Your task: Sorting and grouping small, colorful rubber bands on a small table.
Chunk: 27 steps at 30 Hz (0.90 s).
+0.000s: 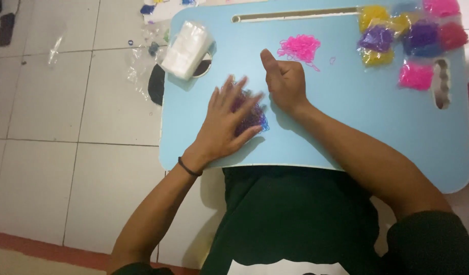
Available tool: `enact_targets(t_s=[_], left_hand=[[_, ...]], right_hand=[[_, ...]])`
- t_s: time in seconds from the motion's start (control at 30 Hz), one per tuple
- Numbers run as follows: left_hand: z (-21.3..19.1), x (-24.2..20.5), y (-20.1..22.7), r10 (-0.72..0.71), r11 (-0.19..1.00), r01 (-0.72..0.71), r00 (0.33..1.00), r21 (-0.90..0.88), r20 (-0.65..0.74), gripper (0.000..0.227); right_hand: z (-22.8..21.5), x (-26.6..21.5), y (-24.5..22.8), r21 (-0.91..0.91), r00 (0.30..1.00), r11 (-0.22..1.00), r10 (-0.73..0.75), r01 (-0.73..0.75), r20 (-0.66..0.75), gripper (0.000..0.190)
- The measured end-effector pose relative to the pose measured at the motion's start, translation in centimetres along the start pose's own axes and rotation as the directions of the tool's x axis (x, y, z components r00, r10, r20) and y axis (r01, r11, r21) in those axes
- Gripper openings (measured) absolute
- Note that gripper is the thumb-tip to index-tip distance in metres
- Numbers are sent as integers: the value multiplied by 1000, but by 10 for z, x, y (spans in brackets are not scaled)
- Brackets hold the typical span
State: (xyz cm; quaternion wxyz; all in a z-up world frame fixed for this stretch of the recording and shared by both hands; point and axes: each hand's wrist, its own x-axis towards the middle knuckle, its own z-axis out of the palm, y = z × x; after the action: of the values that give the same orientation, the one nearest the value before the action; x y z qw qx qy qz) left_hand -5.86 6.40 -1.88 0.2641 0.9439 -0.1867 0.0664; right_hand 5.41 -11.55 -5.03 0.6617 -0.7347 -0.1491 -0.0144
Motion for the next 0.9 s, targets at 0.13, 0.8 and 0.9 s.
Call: enact_targets(t_s=[0.13, 0.8, 0.9], left_hand=[[-1, 3, -5, 155, 964, -178, 979, 195, 130, 50], [22, -2, -39, 373, 917, -355, 925, 185, -72, 34], [22, -2, -41, 409, 898, -390, 910, 206, -62, 29]], right_hand=[[-3, -2, -5, -18, 999, 1000, -2, 3, 48, 71], [-61, -59, -23, -201, 511, 522, -561, 829, 651, 29], [-60, -65, -24, -213, 479, 484, -533, 849, 698, 26]])
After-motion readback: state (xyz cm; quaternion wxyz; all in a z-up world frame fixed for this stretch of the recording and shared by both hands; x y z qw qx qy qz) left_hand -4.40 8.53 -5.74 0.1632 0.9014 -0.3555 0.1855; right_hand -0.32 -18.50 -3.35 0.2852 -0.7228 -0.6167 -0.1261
